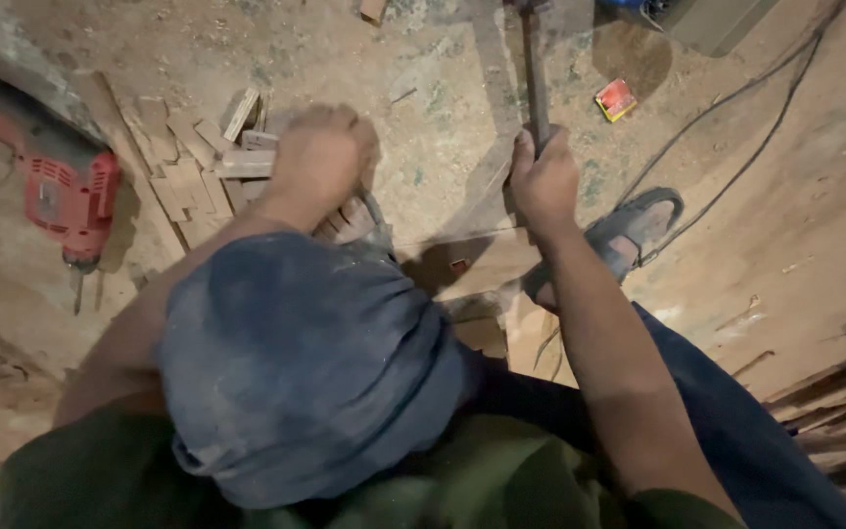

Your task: The person repeatedly picks up small wooden blocks and nails, then uses a hammer to drive the nails into the blocks. The person works on multiple blocks one at a time, placing finished pieces aside.

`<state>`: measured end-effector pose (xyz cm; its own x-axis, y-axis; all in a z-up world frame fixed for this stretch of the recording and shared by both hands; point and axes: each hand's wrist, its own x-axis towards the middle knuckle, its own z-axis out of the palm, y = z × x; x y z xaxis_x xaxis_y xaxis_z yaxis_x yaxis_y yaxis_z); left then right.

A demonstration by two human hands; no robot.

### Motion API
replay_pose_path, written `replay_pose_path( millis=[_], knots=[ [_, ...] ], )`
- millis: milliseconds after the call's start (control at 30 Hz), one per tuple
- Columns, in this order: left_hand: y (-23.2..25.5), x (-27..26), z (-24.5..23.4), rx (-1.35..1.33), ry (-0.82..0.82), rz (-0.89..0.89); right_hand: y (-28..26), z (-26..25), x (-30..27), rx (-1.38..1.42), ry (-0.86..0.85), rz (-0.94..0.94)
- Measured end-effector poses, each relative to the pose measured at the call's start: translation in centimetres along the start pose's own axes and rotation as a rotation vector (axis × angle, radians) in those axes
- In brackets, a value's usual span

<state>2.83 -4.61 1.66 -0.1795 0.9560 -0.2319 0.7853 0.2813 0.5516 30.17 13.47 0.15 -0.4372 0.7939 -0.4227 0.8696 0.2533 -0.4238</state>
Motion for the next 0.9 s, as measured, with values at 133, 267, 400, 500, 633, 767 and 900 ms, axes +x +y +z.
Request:
replay_pose_path(
  millis=[133,267,400,500,633,767,900],
  knots=[
    [1.8,-1.4,1.0,0.079,-0.108,-0.058,0.6,0.0,0.3,0.012,0.009,-0.043],
    [2.4,-1.2,0.8,0.05,-0.179,-0.103,0.6,0.2,0.2,-0.006,0.004,-0.012],
    [2.2,-1.0,0.3,-0.043,0.011,-0.112,0.1,0.1,0.2,-0.038,0.003,0.003],
    [1.6,-0.6,0.2,-0.195,0.069,-0.139,-0.3,-0.2,0.0,0.006,0.02,-0.044],
    [0.0,1.9,0.3,-0.299,0.026,-0.293,-0.8,-0.1,0.1,0.015,0.026,-0.007],
    [-1.2,6.3,0.5,-0.237,0.355,-0.336,-0.6,-0.1,0.1,0.001,0.026,-0.018],
    [-1.3,9.1,0.4,-0.146,0.425,-0.258,-0.2,-0.1,0.2,-0.003,0.008,-0.033]
  ],
)
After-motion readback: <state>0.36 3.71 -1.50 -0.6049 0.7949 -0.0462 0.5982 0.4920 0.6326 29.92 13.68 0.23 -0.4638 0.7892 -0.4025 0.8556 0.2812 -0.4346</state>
